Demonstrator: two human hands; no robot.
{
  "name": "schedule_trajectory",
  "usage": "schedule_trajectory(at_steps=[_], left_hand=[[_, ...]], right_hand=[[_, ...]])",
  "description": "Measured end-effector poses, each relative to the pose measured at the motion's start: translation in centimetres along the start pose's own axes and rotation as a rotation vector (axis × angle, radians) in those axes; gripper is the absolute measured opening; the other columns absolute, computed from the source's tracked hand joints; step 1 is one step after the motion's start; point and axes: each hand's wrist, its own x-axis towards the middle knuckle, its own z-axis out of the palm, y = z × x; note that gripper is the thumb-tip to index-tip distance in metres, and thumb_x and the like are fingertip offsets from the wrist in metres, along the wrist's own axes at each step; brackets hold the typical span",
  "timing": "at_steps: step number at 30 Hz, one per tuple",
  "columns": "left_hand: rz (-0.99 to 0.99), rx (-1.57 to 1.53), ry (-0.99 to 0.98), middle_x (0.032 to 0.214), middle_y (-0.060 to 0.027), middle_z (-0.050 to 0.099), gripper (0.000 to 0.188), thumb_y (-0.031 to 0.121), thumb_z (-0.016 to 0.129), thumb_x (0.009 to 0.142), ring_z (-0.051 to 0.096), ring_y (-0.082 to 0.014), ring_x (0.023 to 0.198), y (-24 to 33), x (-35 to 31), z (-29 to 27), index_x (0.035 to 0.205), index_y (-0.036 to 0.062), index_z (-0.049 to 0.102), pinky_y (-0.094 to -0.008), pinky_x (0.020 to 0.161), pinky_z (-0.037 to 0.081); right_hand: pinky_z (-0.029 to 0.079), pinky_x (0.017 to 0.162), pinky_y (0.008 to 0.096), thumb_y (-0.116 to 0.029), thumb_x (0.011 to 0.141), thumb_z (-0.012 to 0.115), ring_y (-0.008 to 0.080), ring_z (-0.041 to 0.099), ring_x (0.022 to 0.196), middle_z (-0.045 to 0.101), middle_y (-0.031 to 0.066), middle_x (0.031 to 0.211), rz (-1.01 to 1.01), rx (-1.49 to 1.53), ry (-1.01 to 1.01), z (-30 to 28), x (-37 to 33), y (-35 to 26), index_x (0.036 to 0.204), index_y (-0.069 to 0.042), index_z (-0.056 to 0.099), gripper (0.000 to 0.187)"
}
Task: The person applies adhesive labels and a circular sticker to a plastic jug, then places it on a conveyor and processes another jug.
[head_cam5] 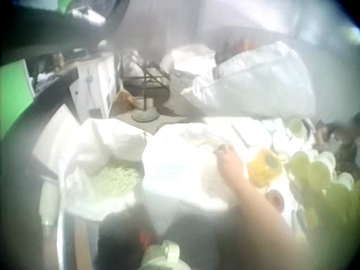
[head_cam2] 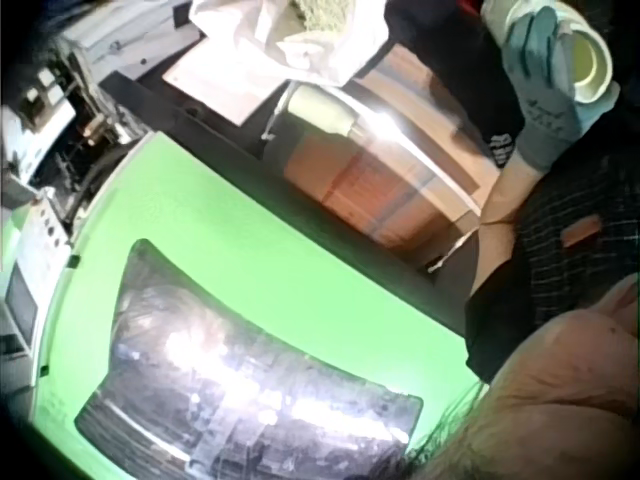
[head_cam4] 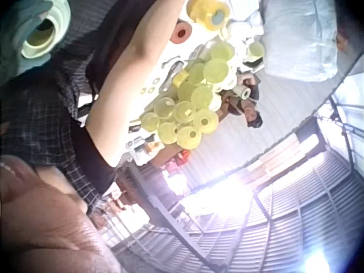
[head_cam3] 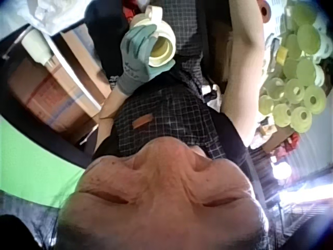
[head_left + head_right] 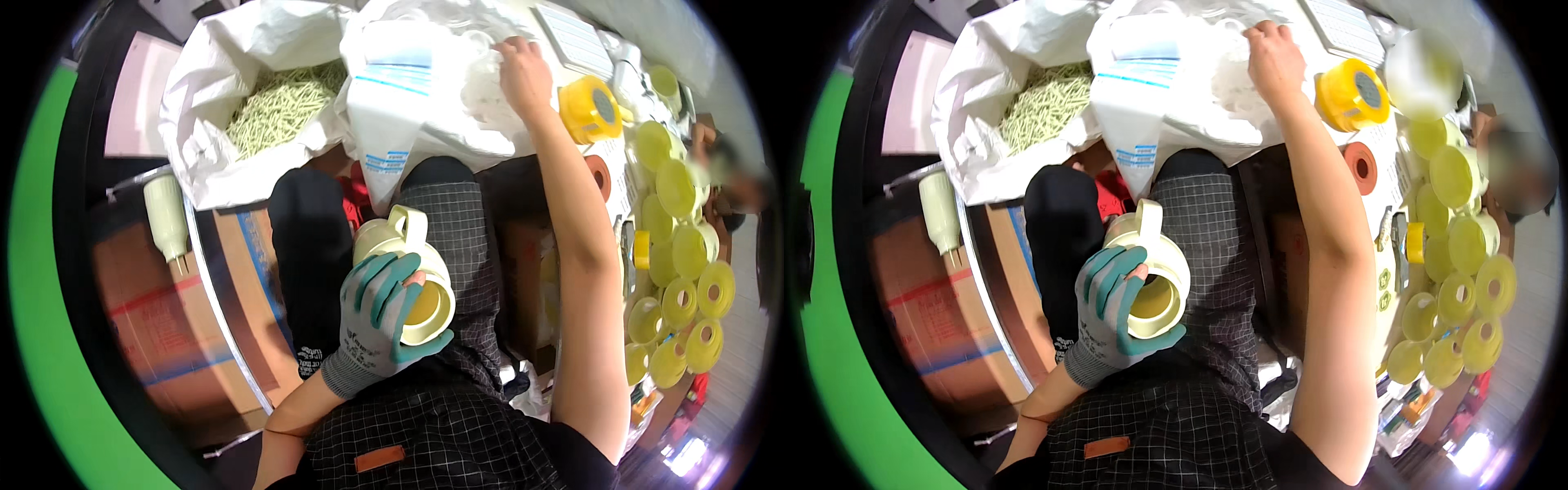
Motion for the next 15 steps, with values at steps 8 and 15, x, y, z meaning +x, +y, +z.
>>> schedule_trajectory(at_steps=[8, 15], left_hand=[[0.075, 0.103, -0.061, 0.138, -0.0196, 0.052, 0.1, 0.033, 0.096, 0.06, 0.053, -0.0439, 0.124, 0.6, -0.2, -1.2, 0.142, 0.0033, 0.046, -0.0587, 0.104, 0.045], [0.132, 0.158, 0.026, 0.137, -0.0188, 0.057, 0.094, 0.054, 0.087, 0.079, 0.058, -0.041, 0.122, 0.0, -0.2, 0.4, 0.147, 0.0032, 0.047, -0.0574, 0.103, 0.048]], right_hand=[[0.055, 0.089, 0.0457, -0.027, 0.086, 0.076, 0.0339, 0.061, 0.113, 0.067, 0.0134, 0.119, 0.387, 0.004, 0.078, 0.3, 3.8, -1.4, 0.109, -0.01, 0.074, 0.028], [0.054, 0.089, 0.0491, -0.026, 0.079, 0.079, 0.0335, 0.063, 0.108, 0.069, 0.0107, 0.104, 0.566, 0.102, 0.11, 5.1, 3.3, -1.1, 0.083, -0.013, 0.078, 0.014]])
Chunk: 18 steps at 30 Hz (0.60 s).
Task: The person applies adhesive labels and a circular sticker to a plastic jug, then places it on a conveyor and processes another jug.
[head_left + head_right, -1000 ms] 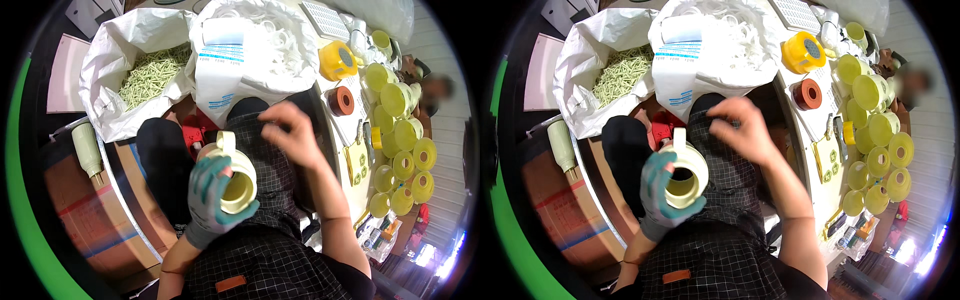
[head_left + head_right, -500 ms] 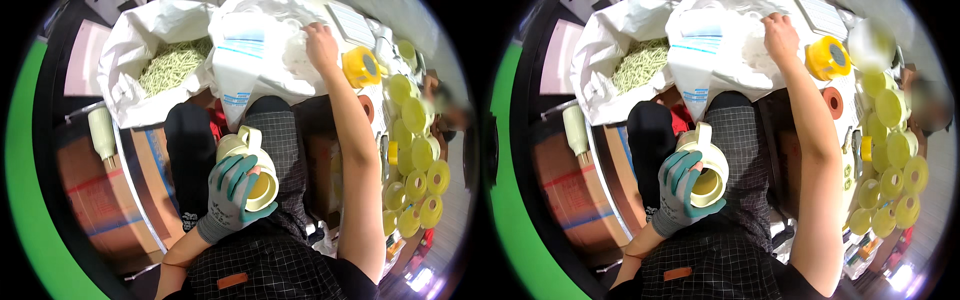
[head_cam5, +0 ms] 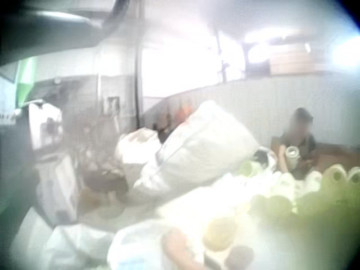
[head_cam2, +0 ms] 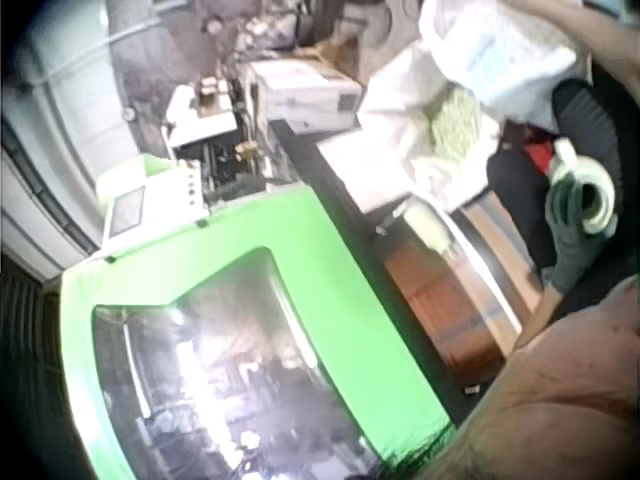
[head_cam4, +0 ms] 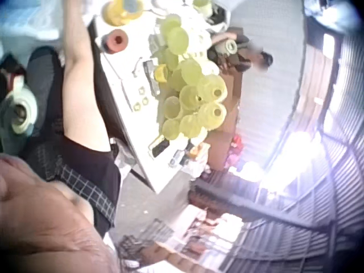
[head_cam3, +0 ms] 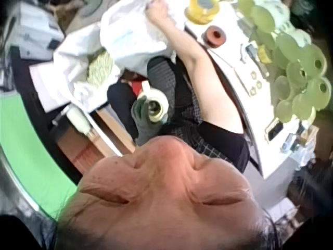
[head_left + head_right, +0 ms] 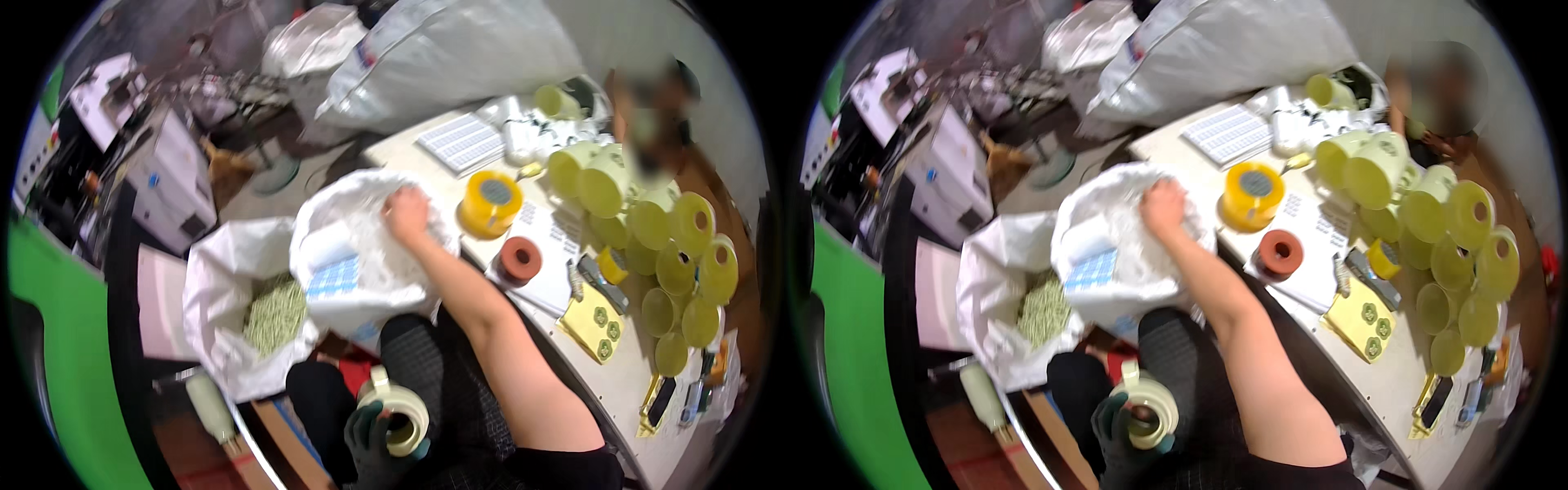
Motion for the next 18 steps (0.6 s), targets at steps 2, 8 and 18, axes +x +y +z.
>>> schedule_trajectory(at_steps=[2, 8, 18], left_hand=[[-0.106, -0.111, -0.009, 0.136, -0.0204, 0.054, 0.097, 0.061, 0.083, 0.082, 0.056, -0.0426, 0.122, -0.2, 0.1, 0.3, 0.148, 0.0021, 0.045, -0.057, 0.099, 0.05], [-0.051, -0.154, 0.16, 0.137, -0.0243, 0.052, 0.1, 0.06, 0.083, 0.083, 0.055, -0.0444, 0.122, -3.1, 0.6, 1.3, 0.15, -0.0024, 0.043, -0.0563, 0.1, 0.05], [0.08, 0.187, -0.067, 0.12, -0.0151, 0.065, 0.052, 0.037, 0.084, 0.078, 0.061, -0.0393, 0.112, -3.8, 1.6, -1.1, 0.116, 0.0059, 0.066, -0.0532, 0.095, 0.049]], right_hand=[[0.056, 0.083, 0.0473, -0.025, 0.082, 0.078, 0.035, 0.069, 0.097, 0.073, 0.0129, 0.096, 0.044, 0.311, -0.231, -3.4, -0.7, -2.1, 0.091, -0.011, 0.076, 0.016], [0.056, 0.078, 0.046, -0.026, 0.09, 0.075, 0.0348, 0.071, 0.091, 0.075, 0.0127, 0.096, -0.157, 0.856, -0.455, -17.4, -10.0, -4.3, 0.102, -0.01, 0.074, 0.02], [0.054, 0.078, 0.0404, -0.026, 0.085, 0.076, 0.0299, 0.059, 0.093, 0.057, 0.0087, 0.097, -0.9, 0.841, -0.213, -25.2, -21.2, -6.9, 0.088, -0.005, 0.064, 0.024]])
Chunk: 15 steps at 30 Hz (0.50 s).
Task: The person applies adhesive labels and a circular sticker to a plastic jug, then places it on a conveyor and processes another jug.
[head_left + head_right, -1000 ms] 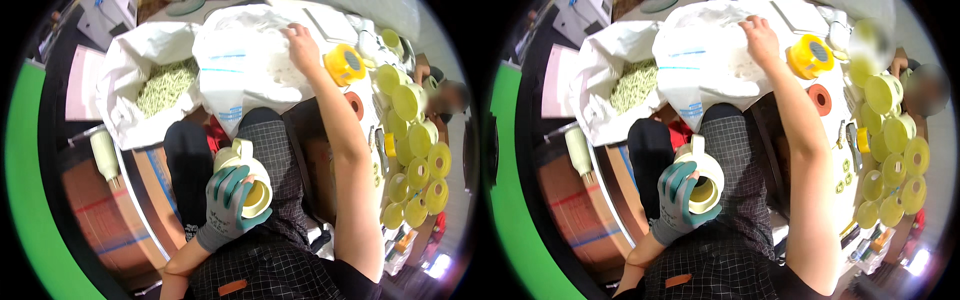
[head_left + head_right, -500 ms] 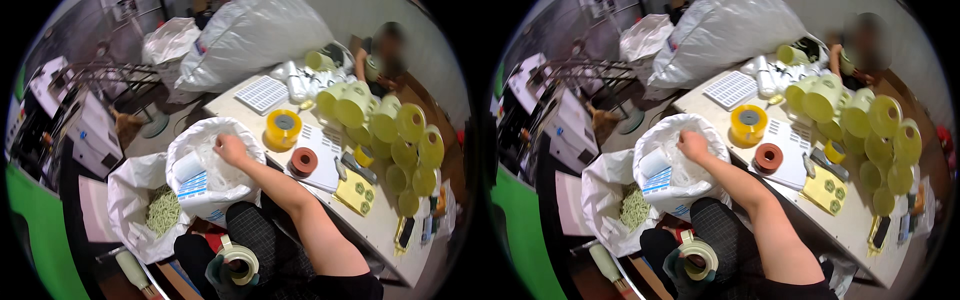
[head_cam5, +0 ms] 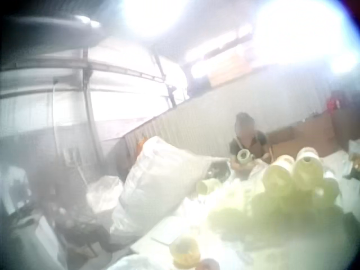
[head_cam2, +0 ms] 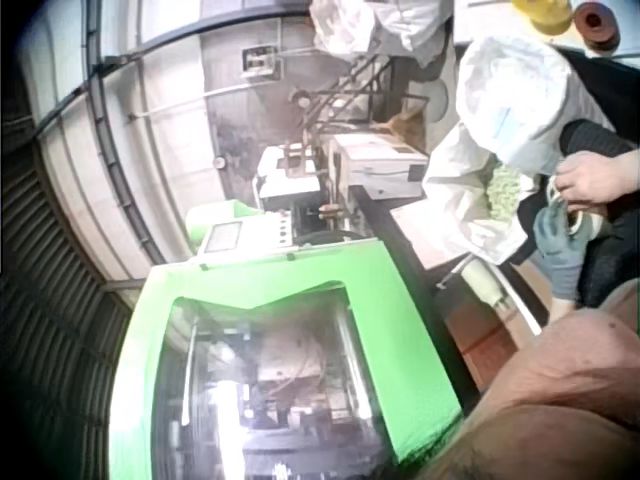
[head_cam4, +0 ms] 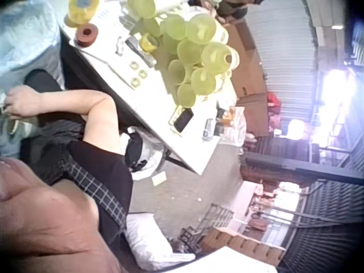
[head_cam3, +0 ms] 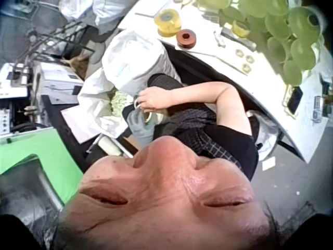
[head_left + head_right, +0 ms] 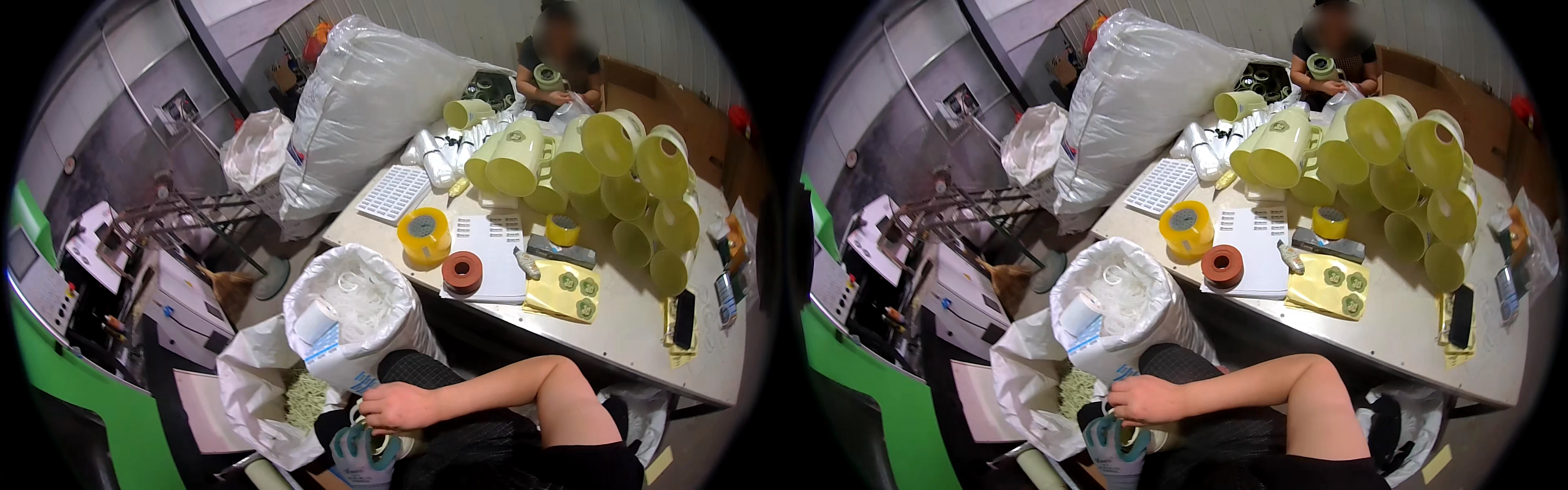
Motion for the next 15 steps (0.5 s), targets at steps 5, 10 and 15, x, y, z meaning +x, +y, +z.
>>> schedule_trajectory(at_steps=[5, 10, 15], left_hand=[[0.185, 0.029, 0.042, 0.131, -0.0172, 0.063, 0.06, 0.039, 0.081, 0.084, 0.057, -0.0426, 0.121, 0.7, 0.9, -1.9, 0.131, 0.0078, 0.063, -0.0552, 0.104, 0.044], [0.082, 0.013, -0.03, 0.106, -0.0094, 0.064, 0.048, 0.036, 0.091, 0.069, 0.061, -0.0388, 0.105, 0.3, 0.7, -1.8, 0.103, 0.0114, 0.067, -0.054, 0.091, 0.049], [0.001, -0.04, -0.062, 0.102, -0.0111, 0.059, 0.043, 0.032, 0.09, 0.065, 0.056, -0.0421, 0.105, -1.3, -1.4, -1.6, 0.093, 0.0129, 0.065, -0.0554, 0.09, 0.048]], right_hand=[[0.056, 0.081, 0.0413, -0.024, 0.085, 0.075, 0.0293, 0.06, 0.1, 0.06, 0.009, 0.1, -0.034, 0.069, -0.029, 1.2, -0.2, 1.1, 0.085, -0.004, 0.065, 0.023], [0.055, 0.095, 0.0449, -0.029, 0.085, 0.078, 0.0349, 0.06, 0.112, 0.063, 0.0134, 0.109, 0.027, 0.205, -0.133, 1.2, -0.6, 1.1, 0.098, -0.001, 0.068, 0.033], [0.036, 0.118, 0.0605, -0.046, 0.083, 0.08, 0.0401, 0.053, 0.131, 0.063, 0.0167, 0.123, -0.116, 0.251, -0.162, 1.3, -1.4, 0.2, 0.103, 0.0, 0.069, 0.051]])
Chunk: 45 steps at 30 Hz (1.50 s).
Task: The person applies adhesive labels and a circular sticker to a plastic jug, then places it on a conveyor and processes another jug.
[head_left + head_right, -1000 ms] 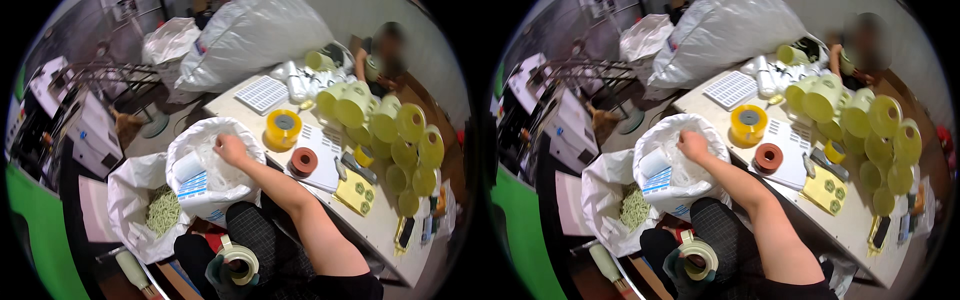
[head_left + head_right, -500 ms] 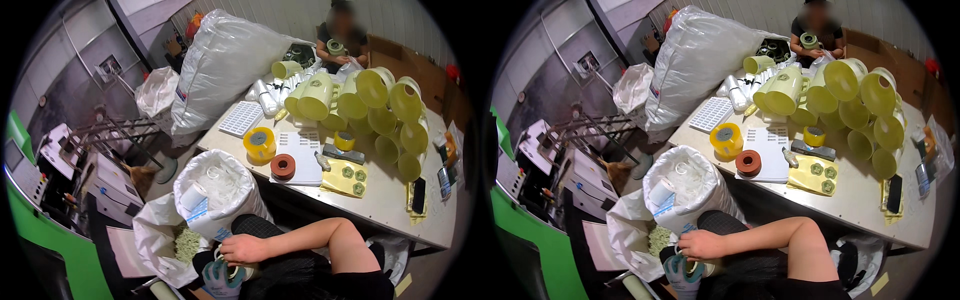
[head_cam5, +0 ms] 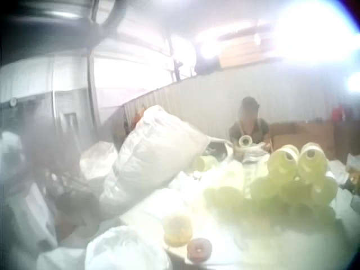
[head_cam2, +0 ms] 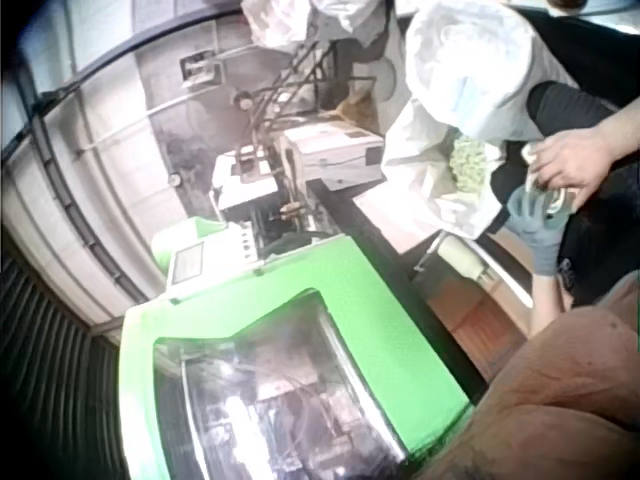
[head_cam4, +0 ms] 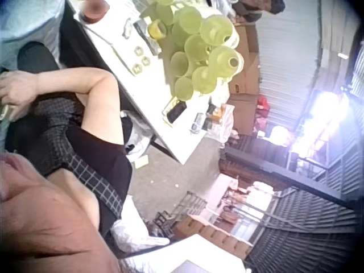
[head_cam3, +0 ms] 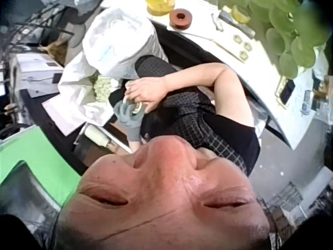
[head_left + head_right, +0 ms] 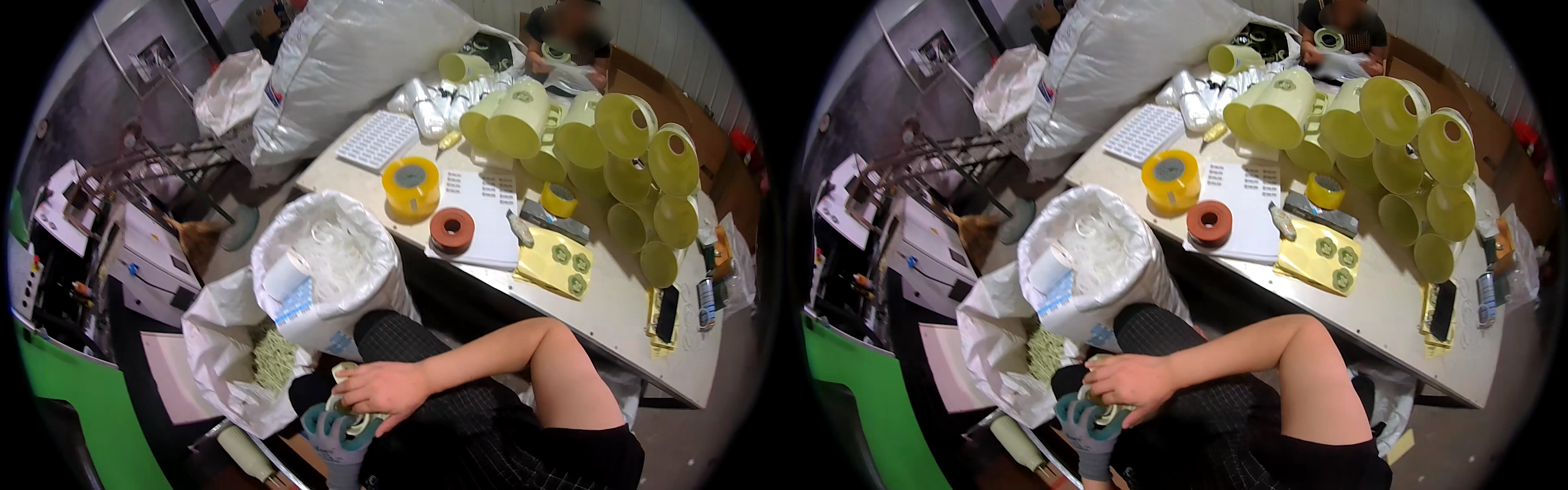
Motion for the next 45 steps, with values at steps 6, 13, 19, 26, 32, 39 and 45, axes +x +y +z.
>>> schedule_trajectory(at_steps=[6, 13, 19, 26, 32, 39, 45], left_hand=[[0.094, 0.048, -0.142, 0.104, -0.0103, 0.058, 0.045, 0.04, 0.088, 0.071, 0.054, -0.0403, 0.107, 0.8, 2.4, -1.0, 0.098, 0.0099, 0.068, -0.0585, 0.098, 0.043], [0.091, 0.119, -0.132, 0.111, -0.0131, 0.063, 0.05, 0.041, 0.071, 0.089, 0.056, -0.0376, 0.112, 2.1, 3.1, -2.9, 0.121, 0.0032, 0.067, -0.064, 0.117, 0.033], [0.003, 0.157, -0.157, 0.114, -0.0171, 0.063, 0.044, 0.032, 0.06, 0.095, 0.056, -0.0405, 0.114, 2.0, 2.4, -3.2, 0.125, 0.0003, 0.065, -0.0647, 0.117, 0.031], [-0.188, 0.323, -0.217, 0.135, -0.0175, 0.055, 0.04, 0.019, 0.078, 0.079, 0.049, -0.0454, 0.129, 2.1, 5.6, -4.1, 0.116, 0.0086, 0.072, -0.0638, 0.113, 0.038], [-0.085, 0.321, -0.42, 0.12, -0.0082, 0.063, 0.022, 0.021, 0.076, 0.081, 0.057, -0.0335, 0.123, 1.5, 7.1, -4.3, 0.1, 0.0104, 0.075, -0.0531, 0.106, 0.045], [-0.348, -0.191, 0.122, 0.134, -0.0233, 0.056, 0.09, 0.027, 0.094, 0.078, 0.058, -0.0349, 0.128, -7.8, 9.1, 0.7, 0.147, -0.0056, 0.046, -0.0446, 0.101, 0.056], [-0.93, -0.914, -0.42, 0.107, -0.0072, 0.071, 0.065, 0.04, 0.085, 0.088, 0.066, -0.0148, 0.103, -20.1, 11.9, 7.7, 0.128, -0.0049, 0.063, -0.0279, 0.096, 0.053]], right_hand=[[0.039, 0.093, 0.0437, -0.044, 0.069, 0.089, 0.0273, 0.052, 0.108, 0.062, 0.0031, 0.104, 0.295, -0.082, -0.23, -0.5, 1.2, -1.9, 0.093, -0.01, 0.074, 0.044], [0.045, 0.086, 0.0418, -0.036, 0.07, 0.089, 0.0285, 0.055, 0.103, 0.062, 0.0044, 0.104, 0.356, -0.155, -0.059, 1.2, 0.7, -3.4, 0.095, -0.009, 0.069, 0.042], [0.052, 0.084, 0.0404, -0.037, 0.074, 0.083, 0.0284, 0.057, 0.097, 0.061, 0.0067, 0.104, 0.276, -0.141, -0.012, 2.2, 1.1, -2.5, 0.091, -0.007, 0.069, 0.037], [0.053, 0.079, 0.0388, -0.031, 0.077, 0.078, 0.0251, 0.056, 0.091, 0.058, 0.003, 0.094, 0.277, -0.252, -0.12, 2.7, 0.2, -2.6, 0.084, -0.019, 0.068, 0.017], [0.052, 0.077, 0.0393, -0.032, 0.064, 0.087, 0.0258, 0.056, 0.092, 0.06, 0.0031, 0.1, 0.379, -0.139, -0.024, 1.7, 0.6, -2.6, 0.086, -0.011, 0.068, 0.035], [0.048, 0.078, 0.0288, -0.014, 0.09, 0.079, 0.0112, 0.055, 0.086, 0.06, 0.0037, 0.11, 0.862, 0.428, 0.549, -0.1, -2.2, -2.1, 0.119, -0.003, 0.066, 0.033], [0.046, 0.071, 0.0194, 0.004, 0.092, 0.072, 0.0017, 0.055, 0.077, 0.066, 0.0018, 0.103, 1.142, 0.687, 0.635, 1.0, 0.2, 1.7, 0.136, 0.003, 0.058, 0.045]])
